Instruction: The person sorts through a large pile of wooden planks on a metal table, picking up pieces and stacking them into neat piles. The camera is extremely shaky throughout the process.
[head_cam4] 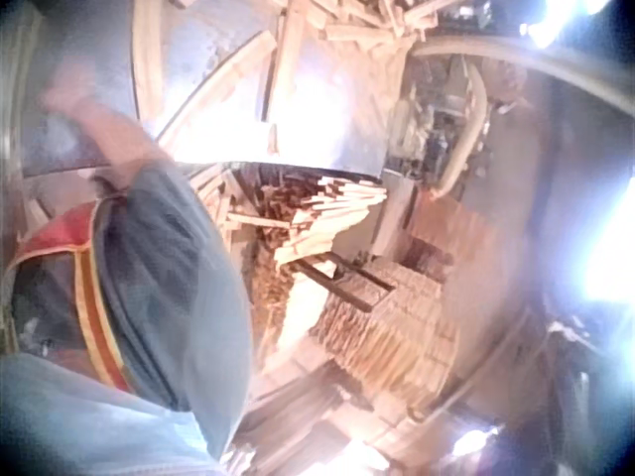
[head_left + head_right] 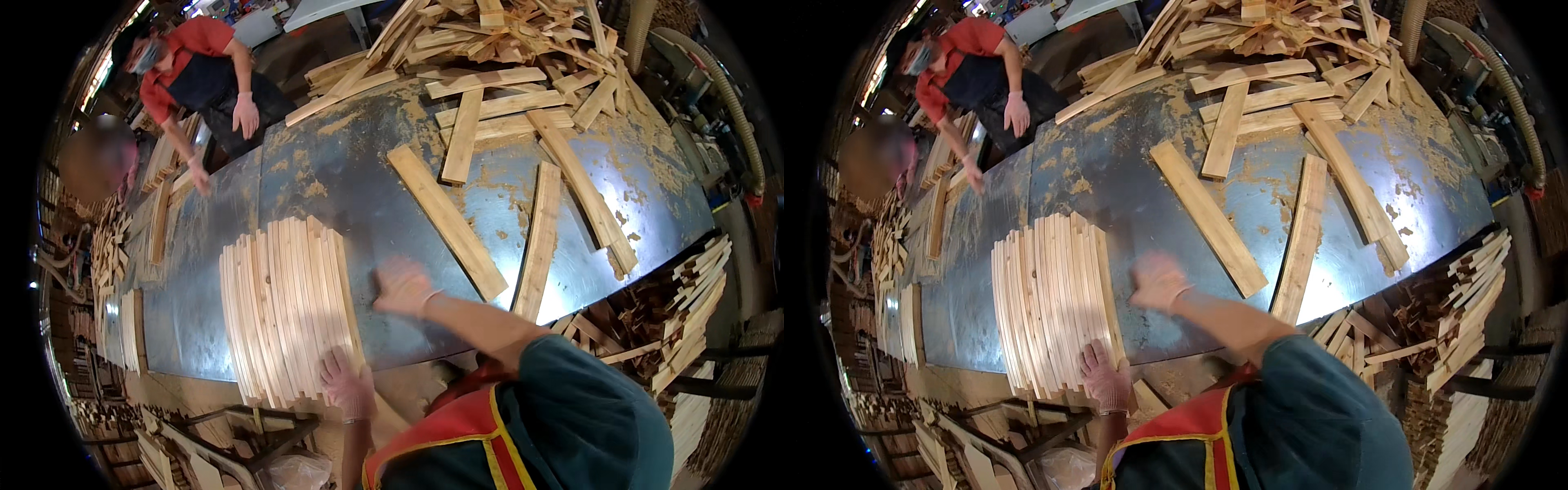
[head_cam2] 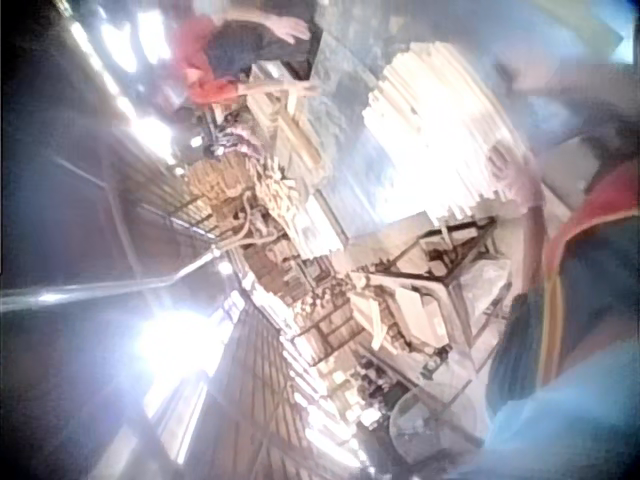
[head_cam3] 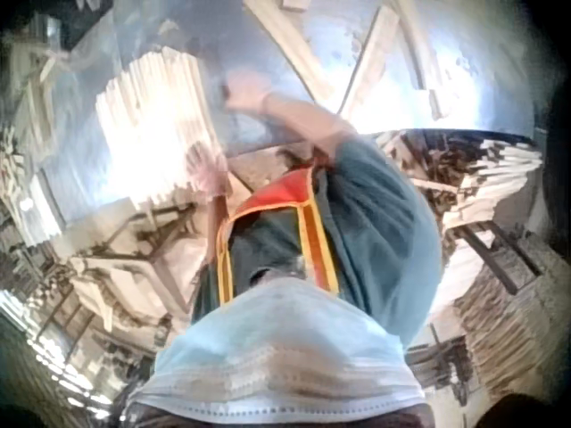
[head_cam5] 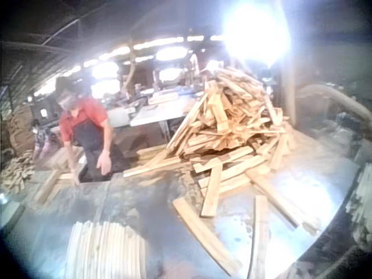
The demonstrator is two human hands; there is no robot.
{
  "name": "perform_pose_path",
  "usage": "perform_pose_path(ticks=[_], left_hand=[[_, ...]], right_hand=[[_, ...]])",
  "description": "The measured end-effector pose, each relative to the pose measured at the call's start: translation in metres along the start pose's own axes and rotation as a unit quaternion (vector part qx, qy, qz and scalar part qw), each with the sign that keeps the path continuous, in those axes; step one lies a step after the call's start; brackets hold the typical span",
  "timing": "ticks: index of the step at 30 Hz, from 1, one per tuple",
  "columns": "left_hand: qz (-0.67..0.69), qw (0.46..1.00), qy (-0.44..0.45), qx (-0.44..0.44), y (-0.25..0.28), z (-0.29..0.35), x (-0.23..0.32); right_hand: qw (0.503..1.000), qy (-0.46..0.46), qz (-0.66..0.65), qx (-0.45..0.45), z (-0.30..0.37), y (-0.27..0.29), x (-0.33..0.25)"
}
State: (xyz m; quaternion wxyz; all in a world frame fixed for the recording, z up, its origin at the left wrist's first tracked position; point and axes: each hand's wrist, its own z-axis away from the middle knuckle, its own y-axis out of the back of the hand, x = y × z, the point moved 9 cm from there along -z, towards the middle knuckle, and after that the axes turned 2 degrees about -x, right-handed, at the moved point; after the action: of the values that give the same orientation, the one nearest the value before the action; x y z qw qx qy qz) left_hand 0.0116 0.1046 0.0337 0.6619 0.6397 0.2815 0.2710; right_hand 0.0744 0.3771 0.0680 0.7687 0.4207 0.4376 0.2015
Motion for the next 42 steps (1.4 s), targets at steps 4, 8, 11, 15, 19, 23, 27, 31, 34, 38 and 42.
perform_pose_path(ticks=[4,8,11,15,19,23,27,31,34,38,42], left_hand=[[0.067,0.994,-0.083,0.003,0.019,-0.012,0.040],[0.315,0.934,-0.136,-0.102,0.009,-0.033,0.121],[0.664,0.698,0.010,-0.269,-0.059,-0.049,0.162],[0.776,0.457,0.137,-0.413,-0.054,-0.074,0.228],[0.673,0.693,0.017,-0.258,-0.001,-0.135,0.281],[0.440,0.860,-0.116,-0.230,0.033,-0.242,0.379],[0.250,0.959,-0.134,0.023,0.052,-0.334,0.454],[-0.005,0.987,-0.158,-0.011,0.006,-0.333,0.493],[0.111,0.981,-0.147,-0.061,0.011,-0.339,0.474],[0.423,0.835,-0.118,-0.331,0.040,-0.344,0.414],[0.796,0.367,0.081,-0.475,0.032,-0.254,0.325]], right_hand=[[0.955,-0.220,0.059,0.188,0.060,0.054,0.184],[0.918,-0.168,-0.357,0.048,0.080,0.021,0.200],[0.783,-0.082,-0.605,-0.117,0.093,0.004,0.150],[0.935,-0.188,-0.231,0.195,0.089,0.125,0.344],[0.855,-0.402,0.097,0.312,0.183,0.212,0.502],[0.864,-0.477,-0.036,0.160,0.196,0.210,0.554],[0.889,-0.409,-0.017,0.206,0.201,0.212,0.558],[0.904,-0.392,0.050,0.159,0.227,0.193,0.544],[0.888,-0.429,-0.120,0.112,0.248,0.205,0.536],[0.657,-0.218,-0.699,0.178,0.249,0.186,0.489],[0.505,-0.153,-0.830,0.182,0.205,0.161,0.410]])
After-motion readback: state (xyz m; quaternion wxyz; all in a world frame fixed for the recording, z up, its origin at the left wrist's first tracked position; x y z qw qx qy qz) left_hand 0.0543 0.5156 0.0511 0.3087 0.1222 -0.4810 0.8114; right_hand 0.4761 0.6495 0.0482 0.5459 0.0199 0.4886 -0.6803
